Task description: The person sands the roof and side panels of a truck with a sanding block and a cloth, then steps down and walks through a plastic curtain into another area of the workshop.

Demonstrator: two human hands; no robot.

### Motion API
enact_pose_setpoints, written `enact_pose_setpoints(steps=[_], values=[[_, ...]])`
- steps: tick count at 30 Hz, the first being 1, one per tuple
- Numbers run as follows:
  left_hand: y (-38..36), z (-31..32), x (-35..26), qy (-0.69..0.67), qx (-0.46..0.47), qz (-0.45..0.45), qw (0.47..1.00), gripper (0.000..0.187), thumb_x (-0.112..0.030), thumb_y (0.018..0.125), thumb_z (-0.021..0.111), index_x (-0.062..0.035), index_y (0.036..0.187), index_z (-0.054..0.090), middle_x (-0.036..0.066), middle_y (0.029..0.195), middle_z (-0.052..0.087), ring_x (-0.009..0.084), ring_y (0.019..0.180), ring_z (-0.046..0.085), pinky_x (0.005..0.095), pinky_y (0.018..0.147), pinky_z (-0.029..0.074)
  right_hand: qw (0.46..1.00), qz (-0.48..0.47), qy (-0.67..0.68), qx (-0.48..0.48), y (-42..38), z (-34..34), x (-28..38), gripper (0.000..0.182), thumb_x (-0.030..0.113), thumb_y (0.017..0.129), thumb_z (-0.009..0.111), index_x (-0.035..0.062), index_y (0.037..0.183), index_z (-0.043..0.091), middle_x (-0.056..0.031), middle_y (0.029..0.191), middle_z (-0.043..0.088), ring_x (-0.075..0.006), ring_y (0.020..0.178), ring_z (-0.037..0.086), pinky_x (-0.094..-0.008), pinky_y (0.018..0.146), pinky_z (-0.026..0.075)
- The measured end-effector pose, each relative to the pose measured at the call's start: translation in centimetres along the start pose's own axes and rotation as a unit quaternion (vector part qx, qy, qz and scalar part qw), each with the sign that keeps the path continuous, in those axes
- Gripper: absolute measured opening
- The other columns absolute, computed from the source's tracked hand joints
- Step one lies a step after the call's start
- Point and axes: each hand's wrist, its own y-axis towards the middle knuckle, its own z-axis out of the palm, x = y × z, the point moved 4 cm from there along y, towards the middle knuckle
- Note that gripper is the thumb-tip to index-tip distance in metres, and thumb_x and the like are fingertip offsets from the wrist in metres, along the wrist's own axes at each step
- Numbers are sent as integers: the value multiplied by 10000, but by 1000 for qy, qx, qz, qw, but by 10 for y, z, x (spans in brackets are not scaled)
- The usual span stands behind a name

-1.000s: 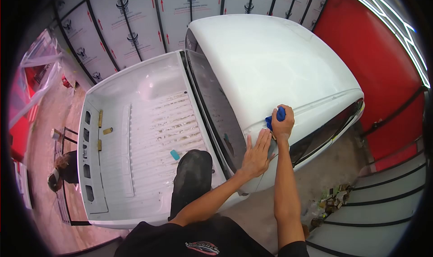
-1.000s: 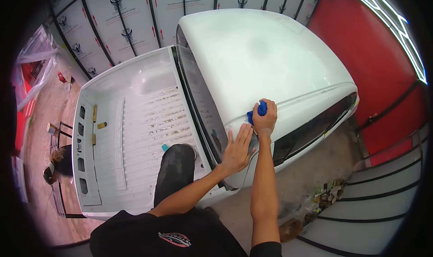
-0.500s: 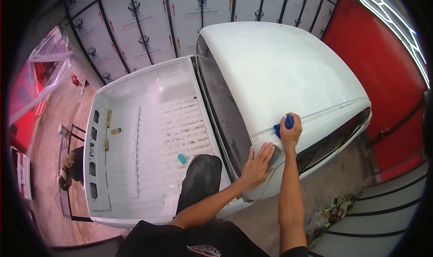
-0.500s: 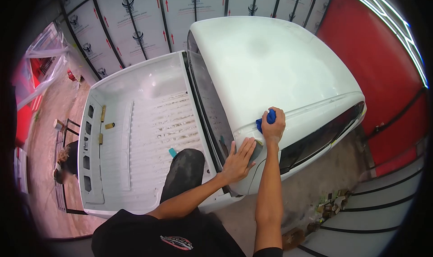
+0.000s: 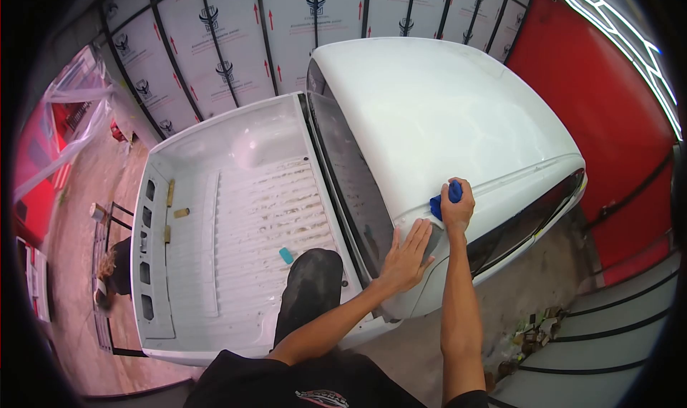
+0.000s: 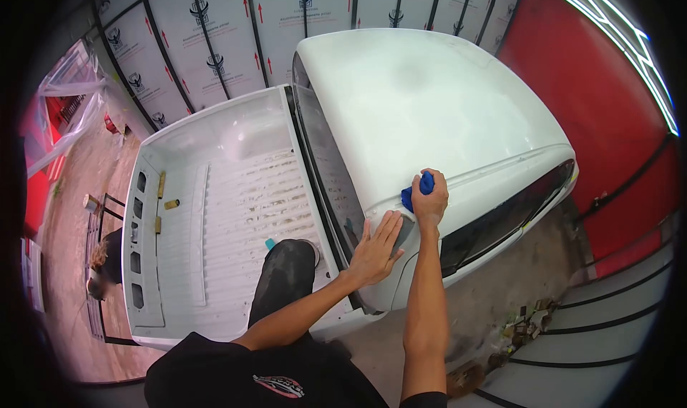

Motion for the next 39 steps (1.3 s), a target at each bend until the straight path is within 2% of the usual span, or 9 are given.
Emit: enact_pose_setpoints(steps=[9, 19, 23, 24, 29, 31, 33, 37, 39], values=[[11, -8, 10, 2, 15, 15, 1000, 804, -466, 1135, 511, -1, 1731, 237, 184, 1820, 201, 369, 1695, 165, 658, 1326, 200, 999, -31, 22, 3, 2, 1, -9, 235, 171, 919, 820, 75, 1117, 739, -122, 1083, 757, -338, 1036, 736, -428, 951, 571], [0, -2, 0, 20, -10, 28, 999, 793, -388, 1122, 559, 50, 1707, 253, 219, 1799, 221, 378, 1694, 165, 589, 1346, 213, 992, -89, -11, 91, -3, -9, 0, 703, 280, 705, 1017, 126, 1304, 683, -114, 1273, 682, -327, 1208, 656, -464, 1026, 541], [-3, -2, 5, 14, 9, 35, 999, 801, -374, 1116, 565, 54, 1709, 239, 233, 1801, 203, 387, 1696, 147, 596, 1346, 203, 992, -74, 56, 88, 9, 2, -30, 436, -27, 825, 793, 97, 1233, 699, -108, 1095, 714, -300, 1054, 702, -405, 971, 551], [0, 0, 6, 15, 15, 44, 999, 804, -368, 1113, 568, 55, 1710, 233, 235, 1802, 199, 389, 1697, 142, 600, 1346, 200, 988, 26, 143, 55, 10, -2, -18, 400, -119, 841, 658, 93, 1177, 712, -74, 1012, 733, -208, 943, 713, -342, 884, 558], [4, -1, 13, 39, 37, 70, 996, 804, -315, 1080, 589, 53, 1703, 238, 253, 1779, 235, 410, 1683, 177, 631, 1345, 172, 966, 98, 236, 37, -8, 4, 14, 192, -19, 939, 759, 91, 1096, 739, -16, 909, 751, -98, 766, 668, -288, 695, 537], [14, -5, 13, 40, 61, 58, 996, 772, -299, 1072, 591, 56, 1682, 279, 265, 1744, 292, 421, 1661, 233, 640, 1343, 171, 964, 101, 244, 29, -16, 18, 29, 121, 153, 987, 814, 50, 1004, 752, -18, 799, 735, -110, 704, 656, -293, 678, 530], [27, -1, 18, 7, 74, 35, 997, 674, -211, 991, 645, 33, 1585, 440, 247, 1530, 516, 423, 1537, 421, 633, 1341, 193, 986, 124, 109, 11, -22, 19, 46, 370, 314, 1009, 815, 10, 816, 728, -52, 688, 687, -133, 638, 636, -352, 632, 517], [9, 22, 22, 33, 23, 39, 998, 662, -155, 959, 669, 34, 1566, 486, 251, 1523, 550, 412, 1537, 424, 638, 1341, 192, 993, 111, 29, 20, -38, 29, 67, 539, 400, 1036, 728, -29, 716, 658, -191, 634, 649, -315, 590, 659, -482, 642, 508], [1, 30, 23, 38, -30, 60, 997, 644, -177, 969, 664, 38, 1555, 505, 257, 1529, 554, 420, 1524, 440, 642, 1331, 213, 991, 129, -7, 32, -46, 29, 67, 468, 417, 1040, 671, 32, 775, 701, -229, 741, 714, -468, 744, 719, -557, 735, 555]])
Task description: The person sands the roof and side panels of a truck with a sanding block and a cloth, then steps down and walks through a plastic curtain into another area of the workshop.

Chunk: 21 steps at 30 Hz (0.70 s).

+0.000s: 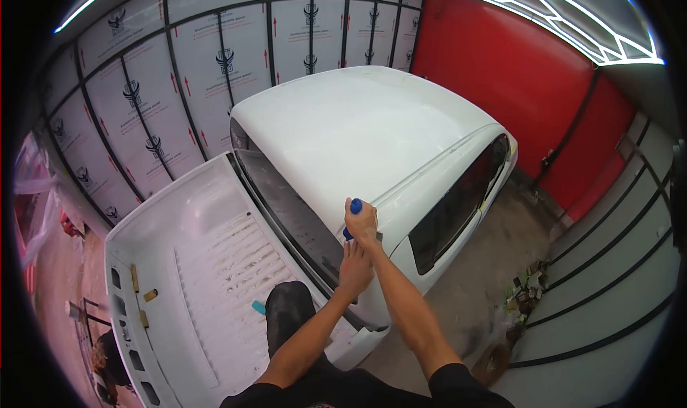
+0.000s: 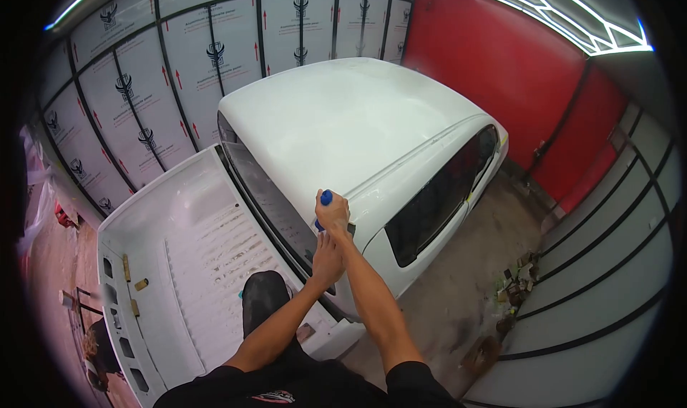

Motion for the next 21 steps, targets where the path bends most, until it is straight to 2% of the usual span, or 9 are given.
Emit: enact_pose_setpoints(steps=[2, 5, 6, 7, 8, 11, 15, 20, 21], values=[[-3, 3, 1, 5, -16, 15, 1000, 626, -240, 1006, 642, 42, 1551, 517, 273, 1531, 557, 445, 1497, 471, 647, 1314, 252, 999, -6, -12, -31, 3, -4, -9, 419, 423, 1043, 682, 64, 827, 702, -217, 750, 712, -487, 782, 709, -566, 725, 552], [37, -9, 0, 4, 24, -2, 1000, 647, -117, 938, 660, 45, 1549, 521, 244, 1577, 546, 402, 1566, 414, 637, 1333, 215, 995, -67, -21, -73, 24, -24, -8, 377, 428, 1055, 685, 89, 890, 696, -201, 754, 700, -493, 774, 695, -586, 699, 544], [40, -6, 0, 10, 27, -6, 1000, 663, -76, 910, 666, 45, 1546, 523, 236, 1597, 536, 386, 1588, 396, 634, 1340, 198, 994, -74, -13, -75, 32, -28, -11, 296, 380, 1048, 712, 95, 971, 694, -187, 855, 704, -473, 829, 694, -570, 730, 547], [35, -4, -1, 4, 2, -1, 1000, 742, -19, 868, 651, 44, 1589, 487, 217, 1698, 451, 371, 1629, 348, 622, 1344, 203, 987, -126, -7, -102, 43, -29, -18, 270, 342, 1025, 746, 83, 969, 693, -175, 902, 701, -445, 872, 690, -539, 770, 546], [20, -3, -3, -3, 1, 0, 1000, 772, -4, 856, 648, 41, 1606, 469, 207, 1722, 421, 366, 1638, 336, 618, 1344, 207, 976, -178, 0, -128, 49, -29, -27, 251, 303, 1002, 780, 71, 967, 692, -162, 949, 698, -416, 916, 686, -507, 810, 544], [-10, -7, -6, 5, 5, 12, 1000, 914, 51, 800, 639, 29, 1678, 382, 168, 1801, 308, 346, 1683, 257, 600, 1344, 221, 968, -215, -108, -67, 49, -32, -52, 193, 244, 961, 805, 86, 1015, 709, -135, 1061, 689, -394, 1036, 643, -490, 922, 526], [25, -14, 1, 6, -10, 33, 999, 921, 63, 787, 625, 26, 1677, 389, 174, 1801, 311, 341, 1698, 219, 600, 1342, 229, 972, -212, -39, -90, 48, -37, -54, 166, 218, 939, 806, 89, 1005, 724, -121, 1038, 695, -373, 1046, 644, -491, 948, 523], [-19, -10, -2, -38, 0, -23, 999, 885, 64, 795, 619, 29, 1656, 418, 184, 1769, 370, 349, 1680, 265, 607, 1340, 228, 973, -216, -39, -70, 54, -39, -57, 154, 218, 927, 796, 106, 1007, 727, -107, 998, 688, -351, 1004, 661, -474, 927, 536], [-16, -5, 4, -9, -4, -8, 1000, 871, 69, 802, 613, 37, 1651, 418, 199, 1761, 374, 366, 1669, 285, 604, 1340, 228, 974, -211, -36, -71, 56, -38, -57, 156, 217, 923, 795, 103, 1005, 726, -108, 990, 689, -352, 996, 664, -475, 922, 539]])
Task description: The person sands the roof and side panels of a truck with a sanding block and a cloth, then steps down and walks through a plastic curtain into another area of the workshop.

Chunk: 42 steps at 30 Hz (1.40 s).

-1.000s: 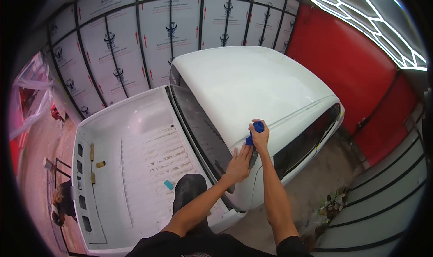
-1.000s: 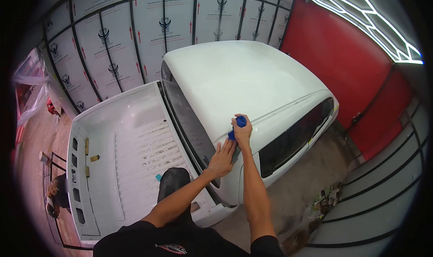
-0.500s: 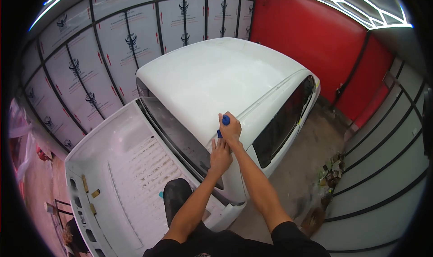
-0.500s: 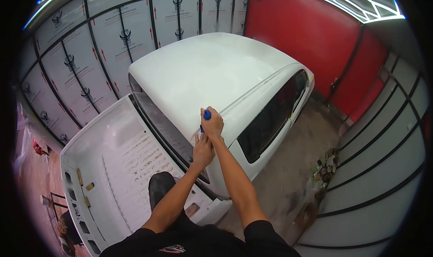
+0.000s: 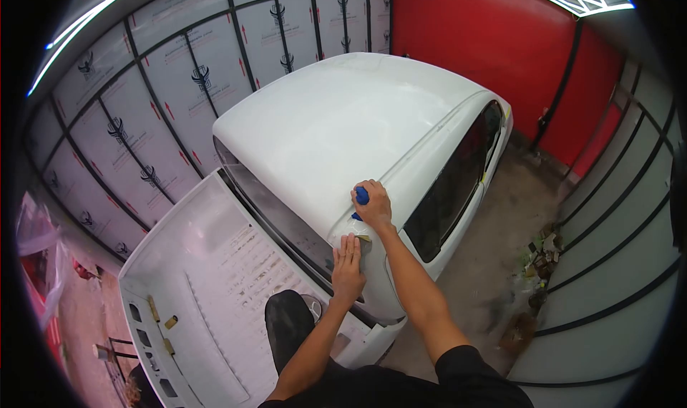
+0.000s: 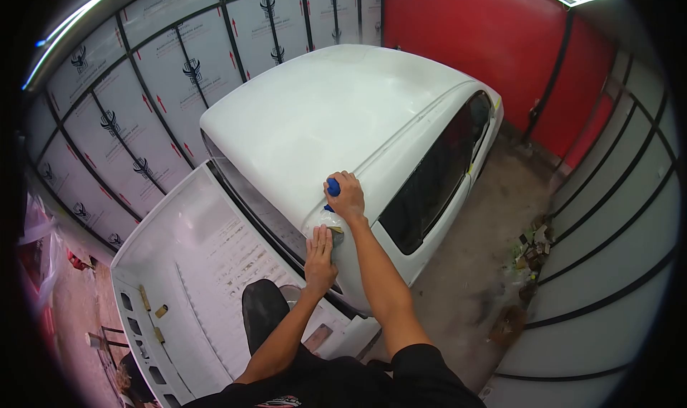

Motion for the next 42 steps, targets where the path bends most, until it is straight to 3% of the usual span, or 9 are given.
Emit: enact_pose_setpoints(steps=[4, 8, 15, 19, 24, 30, 34, 42], values=[[48, -10, -4, -44, -42, 2, 998, 910, 126, 792, 577, 44, 1675, 376, 231, 1775, 335, 401, 1673, 263, 613, 1337, 221, 1000, -2, 10, -16, 1, 3, -4, 164, 237, 926, 790, 100, 992, 729, -115, 984, 710, -355, 980, 685, -475, 903, 556], [-9, 3, -12, -48, -38, -21, 998, 924, 127, 785, 577, 46, 1680, 362, 234, 1785, 309, 430, 1670, 255, 614, 1331, 238, 998, 59, 11, 8, 10, 2, -5, 175, 264, 935, 779, 104, 987, 731, -116, 984, 735, -357, 959, 713, -481, 862, 576], [42, -8, -16, -32, -66, -28, 997, 884, 92, 794, 582, 68, 1656, 389, 267, 1758, 341, 423, 1675, 244, 617, 1330, 235, 998, 57, 28, -10, 4, -3, 0, 168, 265, 944, 780, 116, 1008, 736, -101, 998, 741, -351, 972, 719, -476, 853, 582], [-15, 5, -19, -33, -19, -24, 999, 886, 70, 793, 596, 75, 1654, 386, 266, 1756, 343, 428, 1667, 260, 630, 1333, 219, 999, 37, 30, -13, 8, -3, -4, 165, 245, 935, 792, 109, 1005, 731, -105, 988, 735, -354, 966, 716, -480, 850, 577], [46, -16, -19, -26, -47, -18, 998, 867, 63, 804, 594, 90, 1645, 383, 269, 1758, 334, 436, 1665, 254, 624, 1334, 217, 998, 40, 51, -20, 3, -1, -1, 165, 221, 926, 802, 98, 1011, 730, -112, 1007, 731, -354, 977, 706, -470, 867, 569], [-24, 15, -10, -18, -13, -32, 999, 907, 101, 784, 582, 75, 1664, 364, 270, 1774, 305, 420, 1684, 214, 608, 1347, 196, 998, 49, 27, -12, 5, -4, -1, 162, 233, 921, 796, 113, 1014, 740, -118, 996, 730, -362, 949, 711, -480, 848, 587], [28, -3, -7, -31, -64, -8, 997, 926, 121, 770, 559, 71, 1672, 358, 271, 1781, 289, 427, 1681, 225, 611, 1350, 190, 997, 53, 42, -24, 3, -2, -3, 168, 242, 923, 797, 114, 1017, 741, -111, 1006, 725, -349, 983, 708, -473, 880, 581], [-7, 4, -4, -67, -81, -22, 994, 940, 165, 767, 567, 83, 1677, 345, 318, 1771, 276, 479, 1662, 240, 607, 1344, 199, 997, 73, 36, -3, 6, -2, -6, 172, 258, 933, 787, 122, 1025, 735, -108, 999, 717, -347, 980, 705, -470, 886, 578]])
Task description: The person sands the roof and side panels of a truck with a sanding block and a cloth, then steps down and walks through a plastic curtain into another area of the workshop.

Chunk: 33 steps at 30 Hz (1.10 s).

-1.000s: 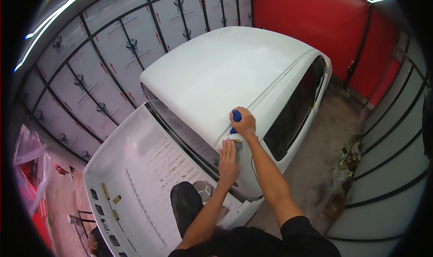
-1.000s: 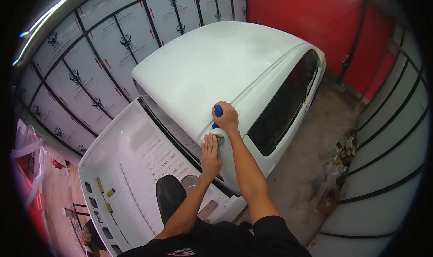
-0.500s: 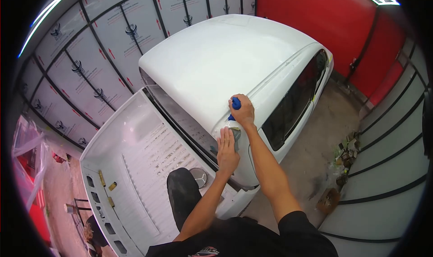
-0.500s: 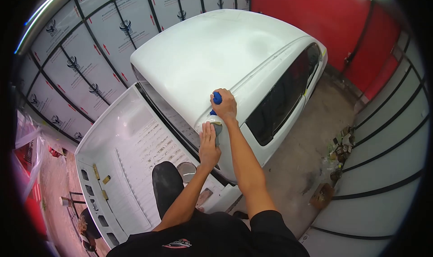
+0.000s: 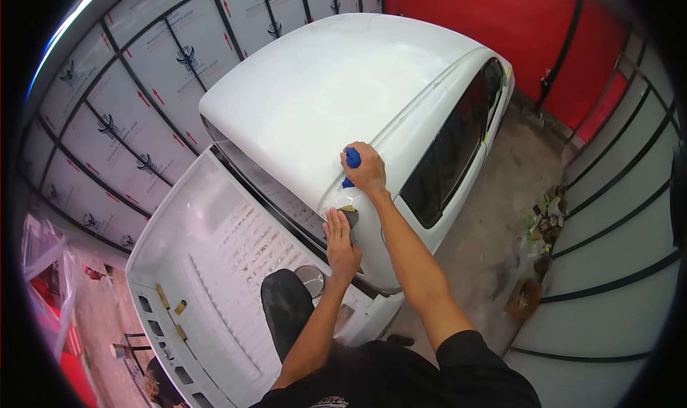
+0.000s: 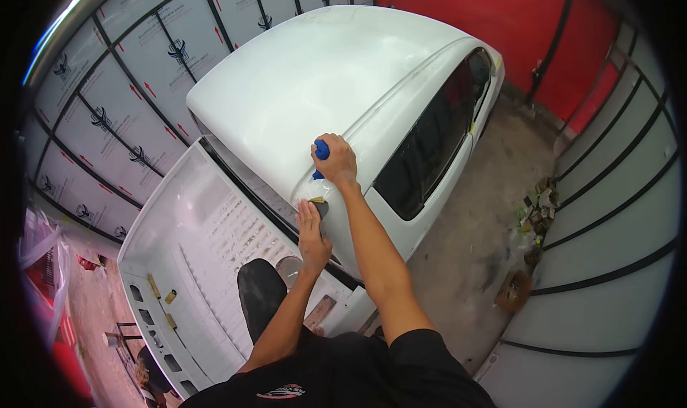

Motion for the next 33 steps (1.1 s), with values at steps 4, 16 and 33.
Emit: enact_pose_setpoints(steps=[4, 16, 33], values=[[41, -10, -3, -5, 1, -41, 999, 917, 159, 799, 568, 91, 1680, 327, 342, 1767, 257, 496, 1662, 219, 590, 1350, 194, 1000, 0, 11, -1, -6, 1, -2, 174, 258, 933, 784, 119, 1027, 736, -109, 1016, 726, -347, 989, 708, -472, 889, 579], [23, -6, -12, 36, 55, -18, 998, 920, 115, 800, 598, 67, 1681, 338, 279, 1789, 265, 442, 1682, 203, 623, 1336, 211, 999, -34, 13, -19, -3, 2, 0, 178, 244, 920, 796, 118, 1030, 737, -111, 998, 724, -362, 972, 705, -479, 869, 577], [69, -5, -15, 78, 105, 19, 991, 899, 86, 802, 609, 68, 1668, 365, 273, 1780, 293, 422, 1680, 222, 619, 1343, 195, 1000, -14, 25, -5, -9, 4, 0, 166, 229, 915, 797, 108, 1015, 744, -120, 1005, 733, -361, 991, 701, -476, 891, 574]])
